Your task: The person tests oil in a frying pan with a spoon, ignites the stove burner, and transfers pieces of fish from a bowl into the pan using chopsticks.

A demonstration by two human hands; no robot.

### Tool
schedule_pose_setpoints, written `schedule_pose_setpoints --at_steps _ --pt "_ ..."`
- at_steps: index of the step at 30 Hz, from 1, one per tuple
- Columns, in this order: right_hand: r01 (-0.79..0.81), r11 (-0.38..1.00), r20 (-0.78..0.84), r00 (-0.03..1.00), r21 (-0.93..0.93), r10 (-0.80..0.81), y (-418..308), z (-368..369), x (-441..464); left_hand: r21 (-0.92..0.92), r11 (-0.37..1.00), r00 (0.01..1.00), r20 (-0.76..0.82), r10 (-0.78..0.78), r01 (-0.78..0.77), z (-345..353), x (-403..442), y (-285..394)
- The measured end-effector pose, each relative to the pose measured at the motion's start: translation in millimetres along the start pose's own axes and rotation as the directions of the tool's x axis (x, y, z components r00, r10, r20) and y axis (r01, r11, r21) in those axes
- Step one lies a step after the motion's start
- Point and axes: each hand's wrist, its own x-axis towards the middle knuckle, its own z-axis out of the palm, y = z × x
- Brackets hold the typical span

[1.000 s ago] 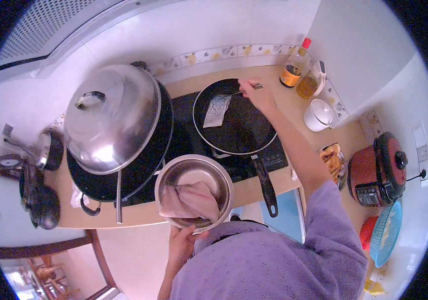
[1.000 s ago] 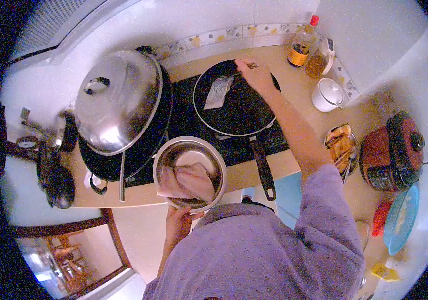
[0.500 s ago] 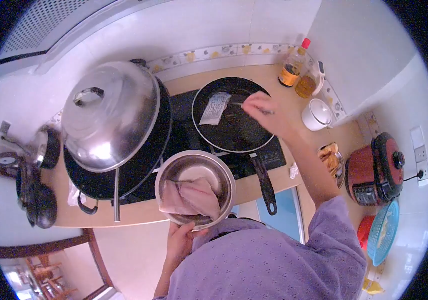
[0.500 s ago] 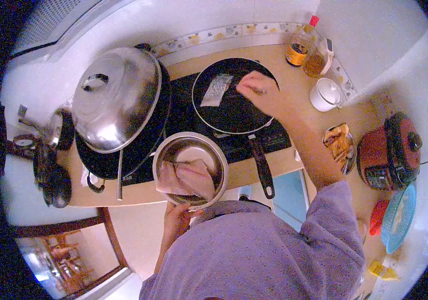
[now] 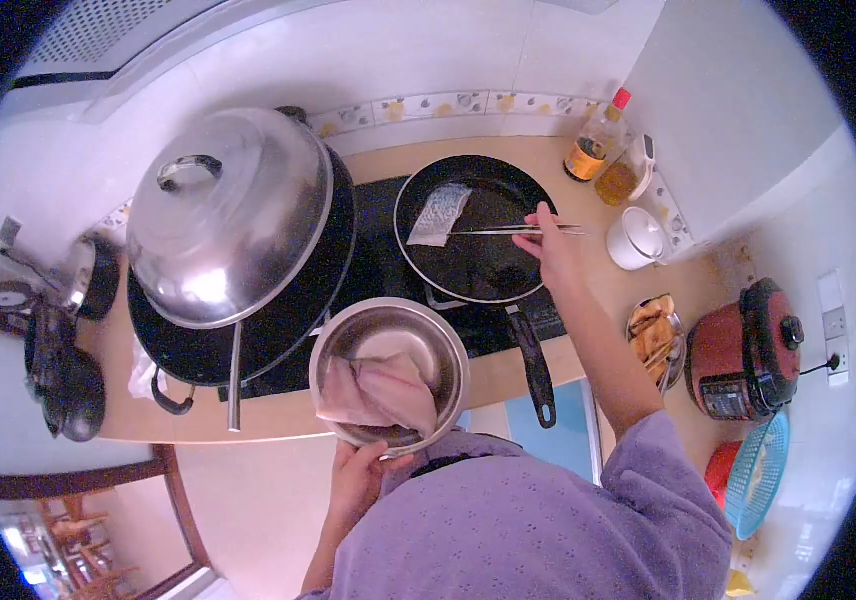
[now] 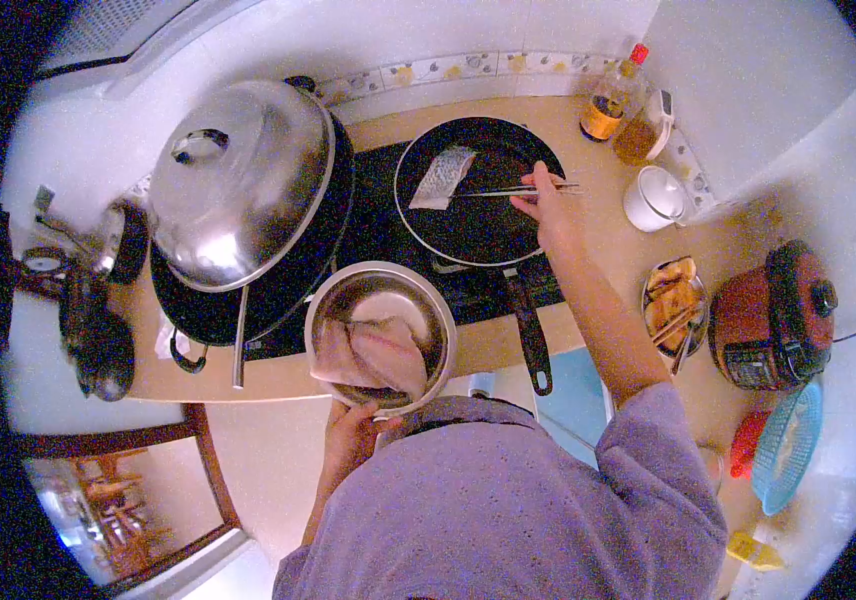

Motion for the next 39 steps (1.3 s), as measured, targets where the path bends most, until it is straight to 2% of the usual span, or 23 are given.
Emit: schedule_pose_setpoints --at_steps 2,4,9,11,13,16,17,19,20,24,26,27,29,31,34,35,37,38,39 --pt "-0.049 0.999 -0.009 0.999 0.012 0.049 11 7 11 -0.039 0.999 0.999 0.033 -0.017 0.019 1 0 3" --pt "-0.118 0.983 -0.101 0.986 0.139 0.133 23 15 19 -0.05 0.999 0.999 0.042 -0.014 0.016 0 1 3" --pt "-0.129 0.97 -0.12 0.98 0.205 0.156 38 36 25 -0.063 0.998 0.998 0.067 -0.01 0.014 -1 -2 3" --pt "-0.083 0.976 -0.158 0.981 0.201 0.116 42 44 24 -0.063 0.998 0.997 0.073 -0.005 0.01 -2 -3 3" --pt "-0.028 0.987 -0.177 0.983 0.161 0.056 34 49 20 -0.057 0.998 0.997 0.072 -0.012 0.016 -8 -3 3" --pt "0.184 0.982 -0.082 0.979 -0.052 -0.188 14 54 18 -0.046 0.999 0.998 0.064 -0.013 0.016 -10 -5 4" --pt "0.185 0.981 -0.081 0.979 -0.055 -0.189 7 57 18 -0.043 0.999 0.998 0.059 -0.007 0.01 -9 -6 4" --pt "0.266 0.935 0.04 0.964 -0.235 -0.265 -6 63 15 -0.035 0.999 0.998 0.068 -0.004 0.006 -9 -6 7" --pt "0.287 0.929 0.056 0.958 -0.233 -0.281 -10 68 12 -0.022 1.0 0.997 0.076 0.002 0.0 -9 -6 8" --pt "0.221 0.965 0.033 0.975 -0.139 -0.219 -5 82 14 -0.033 0.999 0.996 0.089 0.007 -0.004 -13 -4 5" --pt "0.137 0.99 -0.053 0.989 -0.029 -0.139 9 83 20 -0.037 0.999 0.995 0.102 0.007 -0.003 -15 -3 4" --pt "0.137 0.99 -0.053 0.989 -0.031 -0.139 15 84 20 -0.038 0.999 0.995 0.102 0.007 -0.003 -15 -3 3" --pt "0.065 0.998 -0.158 0.986 0.02 -0.061 26 86 22 -0.045 0.999 0.996 0.094 0.005 -0.001 -15 -4 2" --pt "0.088 0.996 -0.177 0.981 0.017 -0.084 23 89 19 -0.06 0.998 0.995 0.096 0.001 0.005 -15 -5 2" --pt "0.301 0.896 0.059 0.952 -0.326 -0.299 0 91 10 -0.072 0.997 0.996 0.087 -0.001 0.007 -17 -7 1" --pt "0.302 0.895 0.063 0.952 -0.327 -0.298 -1 90 13 -0.068 0.998 0.997 0.08 0.001 0.005 -18 -7 0" --pt "0.517 0.665 0.257 0.853 -0.539 -0.454 -5 89 25 -0.072 0.997 0.997 0.081 0.013 -0.008 -18 -7 0" --pt "0.608 0.551 0.338 0.786 -0.571 -0.518 0 87 37 -0.076 0.997 0.996 0.083 0.026 -0.02 -18 -7 1" --pt "0.611 0.55 0.342 0.785 -0.569 -0.517 -4 89 35 -0.079 0.997 0.996 0.081 0.029 -0.023 -19 -7 0"
